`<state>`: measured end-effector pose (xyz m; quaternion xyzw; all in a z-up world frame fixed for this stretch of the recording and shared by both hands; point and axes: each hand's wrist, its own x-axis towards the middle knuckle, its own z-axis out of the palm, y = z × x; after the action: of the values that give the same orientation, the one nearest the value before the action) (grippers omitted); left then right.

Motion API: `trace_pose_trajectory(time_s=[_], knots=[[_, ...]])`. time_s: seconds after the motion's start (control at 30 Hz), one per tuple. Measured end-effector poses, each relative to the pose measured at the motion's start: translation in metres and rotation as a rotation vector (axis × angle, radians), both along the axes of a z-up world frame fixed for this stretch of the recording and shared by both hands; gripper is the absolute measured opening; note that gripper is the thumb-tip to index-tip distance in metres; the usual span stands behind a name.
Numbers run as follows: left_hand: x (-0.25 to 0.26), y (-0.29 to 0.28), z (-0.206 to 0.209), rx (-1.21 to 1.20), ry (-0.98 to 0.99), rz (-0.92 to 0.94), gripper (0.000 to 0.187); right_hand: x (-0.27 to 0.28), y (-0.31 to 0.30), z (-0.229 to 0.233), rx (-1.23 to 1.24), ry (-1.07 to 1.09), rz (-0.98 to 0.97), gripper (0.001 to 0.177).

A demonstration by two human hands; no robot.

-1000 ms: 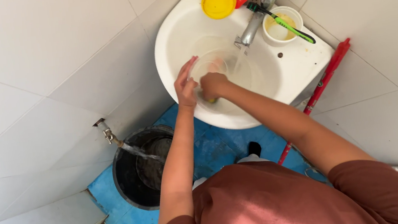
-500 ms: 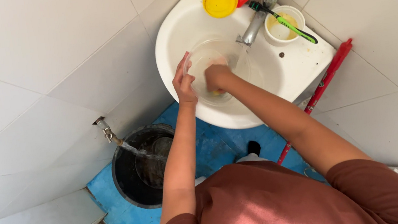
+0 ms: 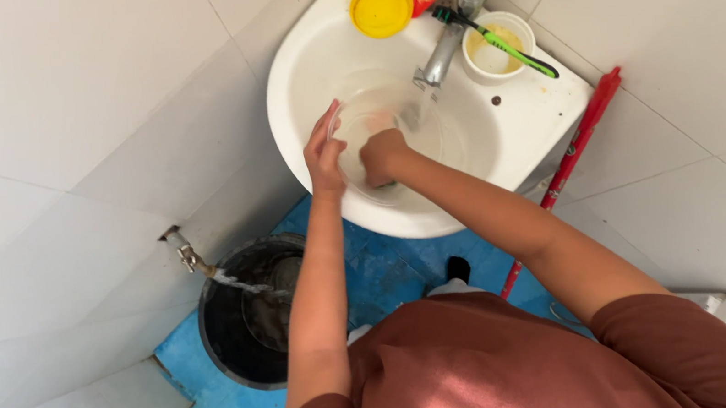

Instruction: The person fills a bucket with water from a wall tap, then moves to a sink to wash a plastic container and a yellow lid using a sponge and running water. The person scrubs the items and rinses them under the tap.

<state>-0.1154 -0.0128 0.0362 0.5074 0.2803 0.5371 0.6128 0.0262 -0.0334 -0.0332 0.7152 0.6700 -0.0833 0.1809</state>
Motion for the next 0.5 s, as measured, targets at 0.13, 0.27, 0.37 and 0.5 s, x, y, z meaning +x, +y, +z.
trace_pose_trajectory(time_s=[0.13,0.27,0.37,0.5], knots=[[0.0,0.019,-0.009,-0.342,0.088,-0.161,0.061,0.003,-0.031,0.083,-0.041,0.701,0.058,0.044],[0.017,0.057,-0.043,-0.742,0.068,-0.422,0.074,-0.008,-0.066,0.198,-0.33,1.007,-0.142,0.049],[0.018,0.068,-0.037,-0.864,0.3,-0.555,0.068,0.033,-0.061,0.135,-0.285,1.13,-0.187,0.053],[0.031,0.074,-0.046,-0.882,0.473,-0.677,0.075,0.044,-0.093,0.168,-0.039,0.918,0.142,0.03]])
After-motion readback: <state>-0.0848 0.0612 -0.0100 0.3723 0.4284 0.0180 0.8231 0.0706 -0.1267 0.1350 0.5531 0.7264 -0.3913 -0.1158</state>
